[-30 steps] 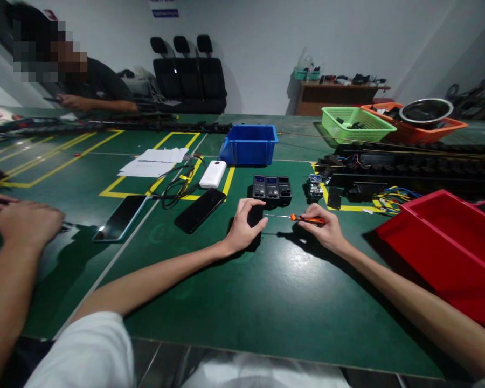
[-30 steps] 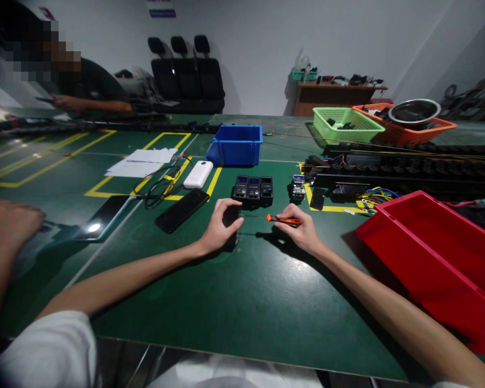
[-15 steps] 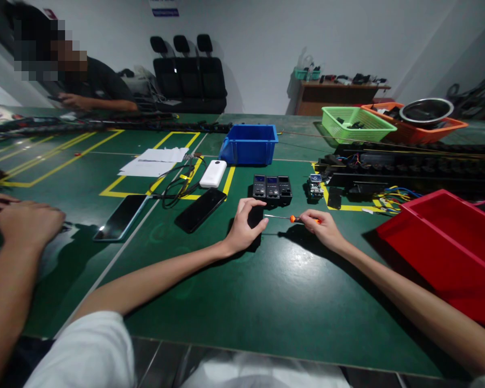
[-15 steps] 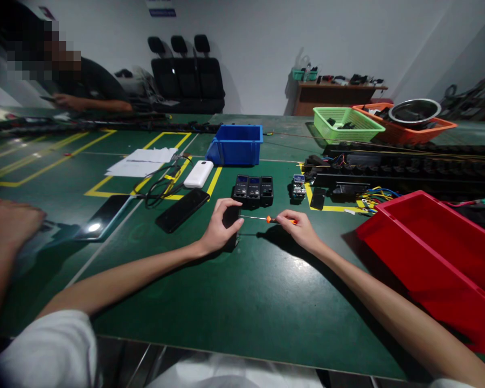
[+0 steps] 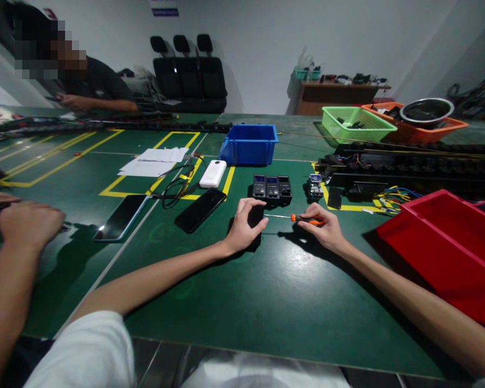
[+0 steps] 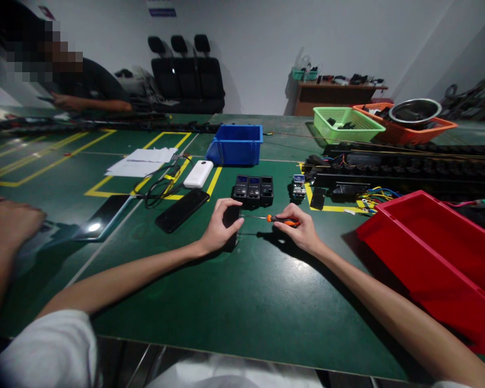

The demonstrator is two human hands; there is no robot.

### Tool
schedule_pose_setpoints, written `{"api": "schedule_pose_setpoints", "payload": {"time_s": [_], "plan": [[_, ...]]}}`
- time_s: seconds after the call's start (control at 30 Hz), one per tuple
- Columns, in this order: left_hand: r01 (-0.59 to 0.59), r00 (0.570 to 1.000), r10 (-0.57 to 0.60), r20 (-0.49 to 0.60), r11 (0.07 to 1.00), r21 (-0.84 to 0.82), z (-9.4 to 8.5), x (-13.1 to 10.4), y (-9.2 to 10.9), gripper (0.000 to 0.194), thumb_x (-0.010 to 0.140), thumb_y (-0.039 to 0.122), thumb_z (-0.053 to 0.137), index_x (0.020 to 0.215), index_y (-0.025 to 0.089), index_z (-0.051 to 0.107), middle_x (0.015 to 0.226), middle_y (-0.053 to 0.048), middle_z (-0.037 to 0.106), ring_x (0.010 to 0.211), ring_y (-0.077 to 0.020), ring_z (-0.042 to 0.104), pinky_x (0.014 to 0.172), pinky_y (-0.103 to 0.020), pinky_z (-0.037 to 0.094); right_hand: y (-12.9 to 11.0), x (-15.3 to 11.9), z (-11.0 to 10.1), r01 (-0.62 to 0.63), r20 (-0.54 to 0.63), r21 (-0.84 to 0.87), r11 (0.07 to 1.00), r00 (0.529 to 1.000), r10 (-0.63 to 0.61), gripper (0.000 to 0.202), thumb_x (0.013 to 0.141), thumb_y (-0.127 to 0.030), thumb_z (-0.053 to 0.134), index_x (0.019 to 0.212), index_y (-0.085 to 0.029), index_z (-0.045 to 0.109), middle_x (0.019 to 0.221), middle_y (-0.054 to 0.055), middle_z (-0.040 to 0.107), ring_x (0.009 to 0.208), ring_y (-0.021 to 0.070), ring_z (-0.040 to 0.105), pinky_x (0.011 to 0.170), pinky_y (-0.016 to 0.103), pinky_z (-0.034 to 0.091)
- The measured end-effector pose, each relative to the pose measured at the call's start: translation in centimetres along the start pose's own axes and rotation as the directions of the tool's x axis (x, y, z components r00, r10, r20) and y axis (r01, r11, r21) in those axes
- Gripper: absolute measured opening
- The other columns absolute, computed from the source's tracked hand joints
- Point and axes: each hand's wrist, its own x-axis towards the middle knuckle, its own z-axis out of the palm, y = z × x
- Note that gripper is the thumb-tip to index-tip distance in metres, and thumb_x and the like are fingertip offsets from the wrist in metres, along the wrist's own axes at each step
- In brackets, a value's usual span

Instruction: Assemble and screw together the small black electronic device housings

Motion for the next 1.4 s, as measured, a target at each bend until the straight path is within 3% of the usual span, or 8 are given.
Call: {"api": "schedule_pose_setpoints", "payload": {"time_s": [0.1,0.23,0.43,0.57,0.73,1.0,1.2,1.4], "plan": [[-0.005,1.000,0.005,0.004,1.000,-0.006,-0.04,0.00,0.06,0.033,0.085,0.027,0.063,0.116,0.023,0.054,0.114,-0.007,0.050,0.115,-0.0206,0.051,0.104,-0.041,0.042,-0.15,0.09,-0.09,-0.031,0.019,0.035,0.999,0.999,0.031,0.022,0.075,-0.038,0.078,0.083,-0.022,0.067,0.084,0.003,0.061,0.078,0.0175,0.058,0.072,0.032,0.047],[-0.005,1.000,0.005,0.009,1.000,-0.002,-0.07,-0.01,0.19,0.032,0.085,0.027,0.063,0.115,0.023,0.054,0.114,-0.007,0.051,0.114,-0.0208,0.051,0.104,-0.041,0.043,-0.28,0.12,-0.19,-0.170,0.065,0.066,0.983,0.984,0.165,0.026,0.078,-0.042,0.074,0.093,-0.021,0.067,0.087,0.003,0.063,0.073,0.0153,0.058,0.065,0.028,0.046],[-0.011,1.000,0.011,0.000,1.000,0.004,0.00,0.04,0.14,0.032,0.085,0.027,0.063,0.116,0.023,0.054,0.114,-0.007,0.051,0.114,-0.0210,0.051,0.104,-0.041,0.043,0.02,0.08,0.08,-0.272,0.133,0.044,0.961,0.955,0.264,0.031,0.086,-0.048,0.063,0.093,-0.018,0.068,0.065,-0.002,0.055,0.054,0.0107,0.045,0.051,0.024,0.033],[-0.011,1.000,0.011,0.003,1.000,0.002,0.02,0.05,0.07,0.033,0.085,0.027,0.063,0.116,0.023,0.054,0.114,-0.007,0.051,0.115,-0.0208,0.051,0.104,-0.041,0.043,0.15,0.06,0.07,-0.228,0.124,-0.032,0.973,0.965,0.230,0.030,0.085,-0.048,0.064,0.082,-0.018,0.069,0.063,-0.001,0.056,0.057,0.0119,0.047,0.053,0.025,0.034],[-0.008,1.000,0.008,0.002,1.000,0.003,0.06,0.03,0.04,0.033,0.085,0.027,0.063,0.116,0.023,0.054,0.114,-0.007,0.051,0.114,-0.0211,0.051,0.104,-0.042,0.043,0.16,-0.09,-0.07,-0.174,0.086,-0.037,0.984,0.981,0.177,0.028,0.081,-0.046,0.069,0.085,-0.019,0.070,0.075,0.003,0.066,0.065,0.0160,0.057,0.059,0.028,0.043],[0.003,1.000,-0.003,0.007,1.000,-0.009,0.06,0.03,-0.16,0.033,0.084,0.027,0.063,0.116,0.024,0.054,0.115,-0.007,0.050,0.115,-0.0209,0.051,0.105,-0.042,0.042,0.05,-0.04,0.10,-0.032,0.008,0.016,0.999,0.999,0.032,0.021,0.074,-0.036,0.079,0.082,-0.021,0.067,0.082,0.002,0.061,0.075,0.0163,0.059,0.070,0.031,0.047],[-0.011,1.000,0.011,0.017,1.000,-0.005,-0.07,0.02,0.11,0.033,0.084,0.027,0.063,0.116,0.023,0.054,0.115,-0.007,0.051,0.115,-0.0207,0.051,0.105,-0.041,0.042,0.32,0.13,-0.17,-0.213,0.044,0.174,0.961,0.977,0.209,0.027,0.073,-0.038,0.078,0.092,-0.021,0.069,0.087,0.002,0.064,0.070,0.0135,0.057,0.064,0.027,0.045],[0.006,1.000,-0.006,-0.005,1.000,0.002,-0.05,0.11,-0.04,0.033,0.085,0.027,0.063,0.116,0.023,0.054,0.114,-0.007,0.052,0.114,-0.0211,0.051,0.104,-0.041,0.042,0.21,-0.09,-0.06,-0.323,0.156,0.190,0.927,0.942,0.297,0.030,0.085,-0.048,0.063,0.089,-0.018,0.066,0.056,-0.005,0.045,0.049,0.0086,0.037,0.046,0.023,0.026]]}}
